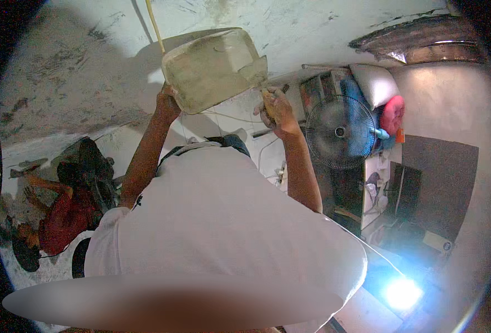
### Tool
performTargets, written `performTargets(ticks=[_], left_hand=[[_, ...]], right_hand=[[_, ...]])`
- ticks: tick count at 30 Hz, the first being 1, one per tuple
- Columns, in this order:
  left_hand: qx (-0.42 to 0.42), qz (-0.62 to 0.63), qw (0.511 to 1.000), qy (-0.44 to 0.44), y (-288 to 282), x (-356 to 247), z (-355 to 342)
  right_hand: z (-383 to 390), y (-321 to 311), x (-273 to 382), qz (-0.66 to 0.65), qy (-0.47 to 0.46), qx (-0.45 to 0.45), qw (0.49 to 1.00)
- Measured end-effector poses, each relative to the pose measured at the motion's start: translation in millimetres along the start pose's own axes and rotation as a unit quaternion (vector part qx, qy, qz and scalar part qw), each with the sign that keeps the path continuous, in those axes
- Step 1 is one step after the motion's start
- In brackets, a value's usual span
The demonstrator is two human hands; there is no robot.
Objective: The person applies putty to the ceiling and walls of a room with a putty knife, taking the putty from a small container.
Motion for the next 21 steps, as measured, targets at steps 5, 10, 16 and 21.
performTargets(ticks=[5, 10, 16, 21], left_hand=[[-0.023, -0.023, 0.999, 0.005, 7.9, 7.5, 7.6], [-0.025, -0.085, 0.995, 0.035, 12.7, 15.9, 12.6], [-0.029, -0.093, 0.995, 0.016, 19.5, 24.0, 16.0], [-0.004, -0.106, 0.994, -0.003, 30.4, 23.5, 21.0]], right_hand=[[6.3, -4.6, -21.3, 0.019, 0.14, -0.135, 0.981], [-12.2, 15.8, -25.9, 0.041, 0.166, -0.173, 0.97], [-34.8, 19.0, -37.9, -0.051, 0.15, -0.135, 0.978], [-42.8, 2.1, -63.1, -0.147, 0.112, -0.127, 0.975]])
Point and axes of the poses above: each hand's wrist, its own z-axis away from the middle knuckle, its own y-axis out of the palm, x = y × z, the point moved 3 cm from there along -z, towards the middle knuckle, and after that the axes turned 2 degrees about y, right-handed, at the moved point
